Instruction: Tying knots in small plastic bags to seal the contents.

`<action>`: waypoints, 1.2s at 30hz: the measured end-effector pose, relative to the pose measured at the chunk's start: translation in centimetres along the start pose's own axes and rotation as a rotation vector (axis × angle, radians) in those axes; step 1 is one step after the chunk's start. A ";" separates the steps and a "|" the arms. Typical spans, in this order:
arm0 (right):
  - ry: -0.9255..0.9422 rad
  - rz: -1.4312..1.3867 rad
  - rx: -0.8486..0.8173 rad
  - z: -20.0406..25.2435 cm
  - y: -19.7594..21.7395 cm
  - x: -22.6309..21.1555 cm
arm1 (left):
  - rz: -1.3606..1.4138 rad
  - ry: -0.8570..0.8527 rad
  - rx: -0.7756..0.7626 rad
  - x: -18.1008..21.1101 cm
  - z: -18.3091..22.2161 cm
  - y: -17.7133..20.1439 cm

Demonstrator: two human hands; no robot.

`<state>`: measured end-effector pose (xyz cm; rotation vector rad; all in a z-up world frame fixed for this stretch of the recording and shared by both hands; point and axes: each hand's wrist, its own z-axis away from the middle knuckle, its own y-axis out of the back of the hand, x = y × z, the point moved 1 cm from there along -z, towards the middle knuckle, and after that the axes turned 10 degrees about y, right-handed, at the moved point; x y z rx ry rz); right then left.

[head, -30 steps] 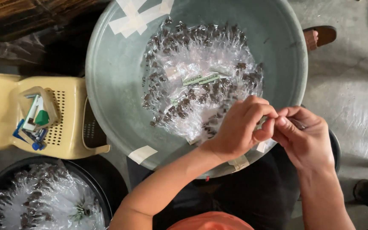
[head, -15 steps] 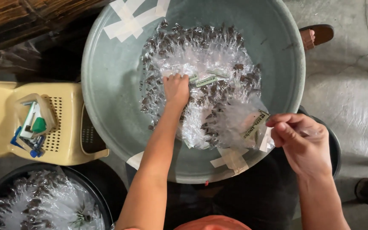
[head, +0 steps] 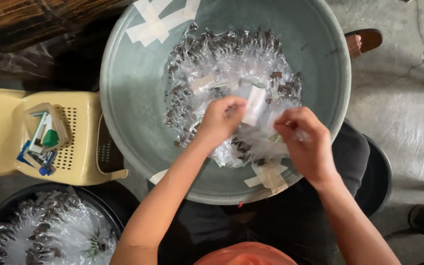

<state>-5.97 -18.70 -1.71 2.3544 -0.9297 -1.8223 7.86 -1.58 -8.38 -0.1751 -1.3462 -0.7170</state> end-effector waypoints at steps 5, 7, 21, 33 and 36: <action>0.287 0.157 -0.052 -0.8 -1.7 -0.7 | 0.137 0.021 -0.120 2.6 2.6 -1.3; 0.292 0.186 -0.055 -0.6 -1.6 0.5 | 0.160 0.022 -0.133 4.3 3.3 -1.2; 0.125 0.009 -0.019 0.5 -0.5 -0.2 | -0.084 -0.456 0.070 3.4 4.2 -3.1; -0.147 -0.352 -0.003 2.2 2.4 1.9 | -0.129 -0.686 0.205 4.3 3.8 -6.3; -0.212 -0.620 0.106 2.4 2.6 2.9 | -0.135 -0.667 0.140 6.1 2.5 -6.0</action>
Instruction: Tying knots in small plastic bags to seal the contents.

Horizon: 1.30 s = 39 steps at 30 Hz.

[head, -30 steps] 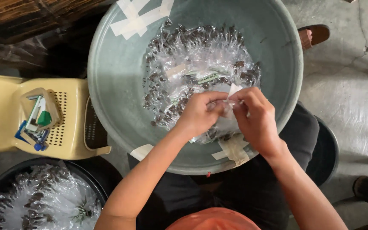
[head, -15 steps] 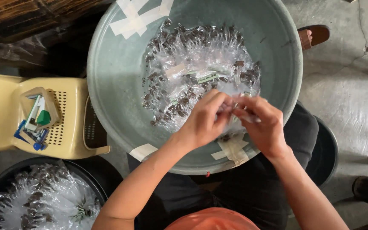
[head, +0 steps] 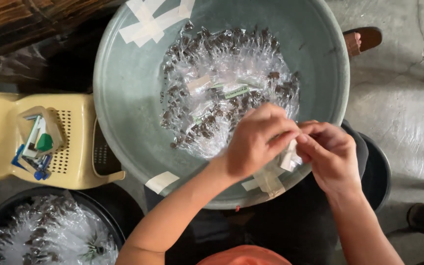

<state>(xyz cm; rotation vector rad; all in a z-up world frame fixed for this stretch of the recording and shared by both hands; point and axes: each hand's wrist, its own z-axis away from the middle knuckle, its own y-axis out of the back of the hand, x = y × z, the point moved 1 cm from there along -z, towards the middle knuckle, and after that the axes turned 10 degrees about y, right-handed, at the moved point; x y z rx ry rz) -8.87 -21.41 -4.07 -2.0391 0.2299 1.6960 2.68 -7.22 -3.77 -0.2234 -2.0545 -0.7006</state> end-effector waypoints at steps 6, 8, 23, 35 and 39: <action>-0.035 -0.119 0.098 1.1 0.4 -2.6 | -0.142 0.198 -0.080 -10.7 -3.6 -1.0; -0.033 -0.145 0.131 1.7 0.6 -2.5 | -0.616 0.564 -0.421 -13.8 -4.1 -2.0; 0.370 0.777 -0.010 -1.8 -3.0 -1.7 | -0.004 0.572 -0.210 -9.2 -2.4 2.7; 0.508 0.883 -0.156 -2.1 -4.9 -1.4 | 0.406 0.694 -0.381 -0.9 -1.2 5.2; 0.495 0.824 -0.115 -1.6 -5.5 -1.6 | 0.290 0.603 -0.319 -0.2 -0.6 5.0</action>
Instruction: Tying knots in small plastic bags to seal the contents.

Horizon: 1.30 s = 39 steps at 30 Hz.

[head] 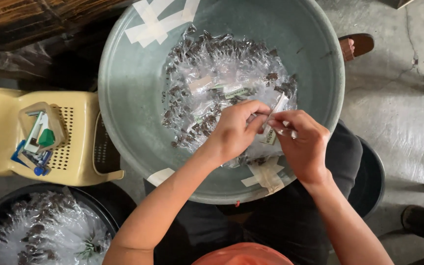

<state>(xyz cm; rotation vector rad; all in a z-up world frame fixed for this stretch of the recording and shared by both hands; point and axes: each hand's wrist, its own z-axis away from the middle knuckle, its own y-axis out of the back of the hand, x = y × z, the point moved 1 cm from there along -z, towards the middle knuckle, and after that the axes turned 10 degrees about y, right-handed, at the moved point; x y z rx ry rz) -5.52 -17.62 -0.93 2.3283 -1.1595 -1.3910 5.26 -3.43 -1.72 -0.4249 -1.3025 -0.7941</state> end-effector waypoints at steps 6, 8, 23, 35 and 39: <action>-0.096 -0.158 0.033 0.4 0.1 0.1 | -0.248 -0.192 -0.061 -0.3 0.0 0.3; -0.095 -0.119 -0.064 -0.2 0.7 0.2 | -0.302 -0.256 0.010 -0.3 0.1 0.1; -0.728 -0.589 0.076 1.7 5.6 1.5 | 0.073 -0.401 0.201 -1.3 -1.9 -7.1; -0.467 -0.883 0.035 3.2 6.0 1.8 | -1.041 0.178 0.336 -20.3 -13.1 0.5; -0.483 -0.828 0.054 2.5 5.2 1.5 | -0.792 0.269 0.519 -17.9 -13.7 2.6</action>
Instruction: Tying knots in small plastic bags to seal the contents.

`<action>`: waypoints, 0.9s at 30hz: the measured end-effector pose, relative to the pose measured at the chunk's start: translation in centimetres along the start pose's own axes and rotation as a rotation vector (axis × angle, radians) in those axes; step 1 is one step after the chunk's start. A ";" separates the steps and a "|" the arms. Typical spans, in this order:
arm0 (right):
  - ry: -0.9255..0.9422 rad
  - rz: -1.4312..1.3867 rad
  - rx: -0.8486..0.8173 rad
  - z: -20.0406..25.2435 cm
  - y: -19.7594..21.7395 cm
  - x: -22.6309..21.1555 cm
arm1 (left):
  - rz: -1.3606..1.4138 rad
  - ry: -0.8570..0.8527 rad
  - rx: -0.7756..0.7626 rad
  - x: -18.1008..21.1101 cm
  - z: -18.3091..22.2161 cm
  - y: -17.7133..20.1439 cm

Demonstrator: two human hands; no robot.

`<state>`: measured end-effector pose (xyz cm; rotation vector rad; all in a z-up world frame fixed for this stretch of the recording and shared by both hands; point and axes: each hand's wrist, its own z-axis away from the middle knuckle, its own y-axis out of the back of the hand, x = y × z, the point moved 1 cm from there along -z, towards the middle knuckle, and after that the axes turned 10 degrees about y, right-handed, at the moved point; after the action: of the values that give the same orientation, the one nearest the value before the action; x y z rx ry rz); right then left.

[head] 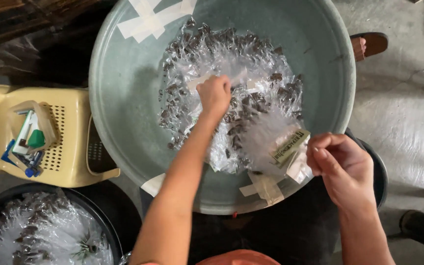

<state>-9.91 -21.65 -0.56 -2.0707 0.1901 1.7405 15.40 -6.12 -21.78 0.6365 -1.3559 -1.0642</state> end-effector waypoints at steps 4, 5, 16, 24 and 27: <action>0.016 0.454 -0.006 -1.5 -2.1 -0.5 | 0.459 0.013 -0.145 2.8 1.6 8.4; 0.046 0.702 -0.029 -2.1 -3.1 -1.1 | 0.546 0.027 -0.287 3.8 2.5 10.6; 0.642 0.910 -0.163 -5.2 -6.4 1.2 | 0.940 -0.232 -0.500 6.2 12.7 15.5; 0.543 0.881 -0.183 -4.2 -4.9 1.0 | 0.976 -0.321 -0.554 6.5 13.1 15.6; 0.498 0.823 -0.146 -4.1 -5.2 0.8 | 1.006 -0.302 -0.544 7.0 13.3 15.1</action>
<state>-4.07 -18.53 0.36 -2.7326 1.2426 1.5931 5.33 -3.16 -3.19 -0.6013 -1.2999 -0.6302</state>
